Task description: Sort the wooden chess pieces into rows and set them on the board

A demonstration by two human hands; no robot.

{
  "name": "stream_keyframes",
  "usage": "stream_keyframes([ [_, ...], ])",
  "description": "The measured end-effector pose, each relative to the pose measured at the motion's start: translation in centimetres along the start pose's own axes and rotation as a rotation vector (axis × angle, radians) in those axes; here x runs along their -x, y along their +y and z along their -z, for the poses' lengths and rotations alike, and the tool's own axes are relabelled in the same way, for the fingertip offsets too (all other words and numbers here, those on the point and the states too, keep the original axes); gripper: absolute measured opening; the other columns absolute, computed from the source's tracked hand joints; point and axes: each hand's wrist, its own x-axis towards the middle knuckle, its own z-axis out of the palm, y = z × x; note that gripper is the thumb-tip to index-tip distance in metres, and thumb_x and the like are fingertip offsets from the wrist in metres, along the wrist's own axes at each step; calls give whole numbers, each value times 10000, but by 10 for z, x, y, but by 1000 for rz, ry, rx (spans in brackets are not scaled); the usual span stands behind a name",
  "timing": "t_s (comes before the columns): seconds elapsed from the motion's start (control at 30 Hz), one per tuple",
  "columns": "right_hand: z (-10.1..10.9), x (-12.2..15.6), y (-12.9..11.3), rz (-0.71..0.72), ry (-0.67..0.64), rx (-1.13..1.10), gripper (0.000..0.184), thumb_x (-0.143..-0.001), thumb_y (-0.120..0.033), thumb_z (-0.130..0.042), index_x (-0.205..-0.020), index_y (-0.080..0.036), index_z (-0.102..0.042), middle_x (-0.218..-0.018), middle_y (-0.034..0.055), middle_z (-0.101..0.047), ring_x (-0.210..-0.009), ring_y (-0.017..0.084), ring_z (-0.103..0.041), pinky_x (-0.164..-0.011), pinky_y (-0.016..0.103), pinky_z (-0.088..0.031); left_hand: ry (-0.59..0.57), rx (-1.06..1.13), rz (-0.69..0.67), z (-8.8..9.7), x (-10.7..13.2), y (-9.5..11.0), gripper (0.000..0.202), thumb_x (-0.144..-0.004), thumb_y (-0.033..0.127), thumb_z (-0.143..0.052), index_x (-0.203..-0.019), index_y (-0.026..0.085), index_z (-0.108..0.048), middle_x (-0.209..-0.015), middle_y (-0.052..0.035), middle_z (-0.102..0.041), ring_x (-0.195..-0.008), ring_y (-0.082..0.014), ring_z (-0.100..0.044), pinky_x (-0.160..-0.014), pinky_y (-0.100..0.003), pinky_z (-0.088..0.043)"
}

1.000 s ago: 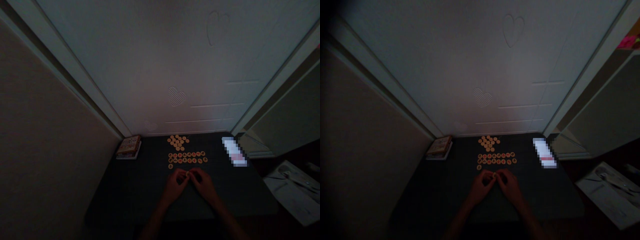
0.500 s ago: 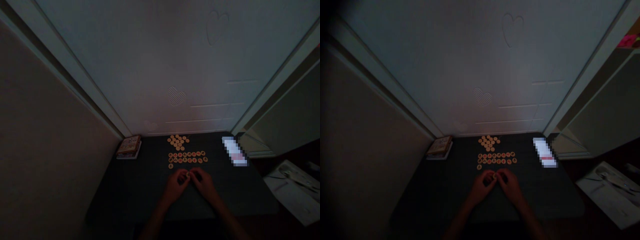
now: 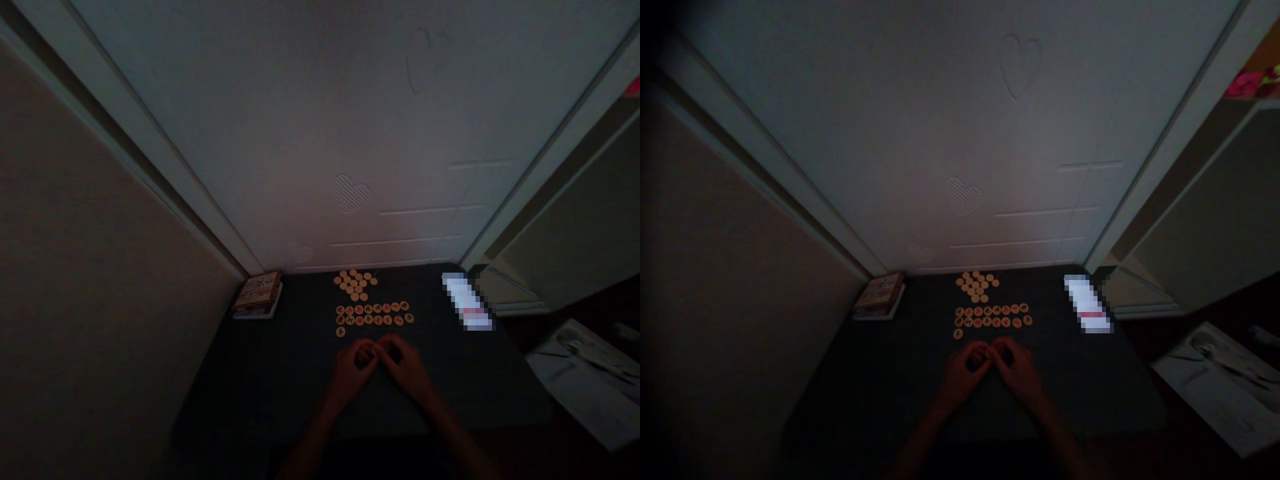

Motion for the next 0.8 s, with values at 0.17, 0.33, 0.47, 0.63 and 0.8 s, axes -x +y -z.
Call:
stream_keyframes([
  [0.17,9,-2,6,-38,60,-24,312,-957,-503,-571,-1005,-224,-702,-944,67,-763,-869,232,-719,-783,337,-570,16,-36,-13,-2,1,-4,202,-872,289,-677,-1068,244,-698,-909,1,-764,-775,-153,-698,-760,-274,-572],
  [0.33,40,0,26,-68,193,67,354,-960,-531,-553,-1060,-230,-711,-999,90,-764,-913,266,-720,-794,383,-575,38,-69,-49,-2,2,-7,163,-899,281,-650,-1047,243,-706,-910,0,-762,-769,-152,-695,-766,-278,-569],
  [0.47,62,2,42,-47,251,226,379,-941,-552,-572,-1036,-224,-738,-990,105,-762,-870,273,-717,-787,405,-569,39,-79,-58,-4,2,-8,153,-920,264,-622,-1046,237,-704,-912,-1,-760,-771,-147,-693,-763,-270,-564],
  [0.63,63,-4,49,-8,292,354,413,-935,-579,-565,-1005,-217,-752,-983,106,-756,-889,272,-703,-813,415,-557,38,-96,-61,-5,2,-9,164,-928,248,-606,-1059,239,-705,-934,0,-764,-785,-143,-696,-767,-261,-561],
  [0.8,59,-7,51,13,352,417,390,-968,-541,-529,-981,-209,-733,-948,102,-735,-841,255,-688,-781,398,-551,36,-109,-78,-5,4,-8,163,-938,246,-592,-1056,240,-705,-941,0,-760,-785,-140,-696,-780,-259,-561],
])
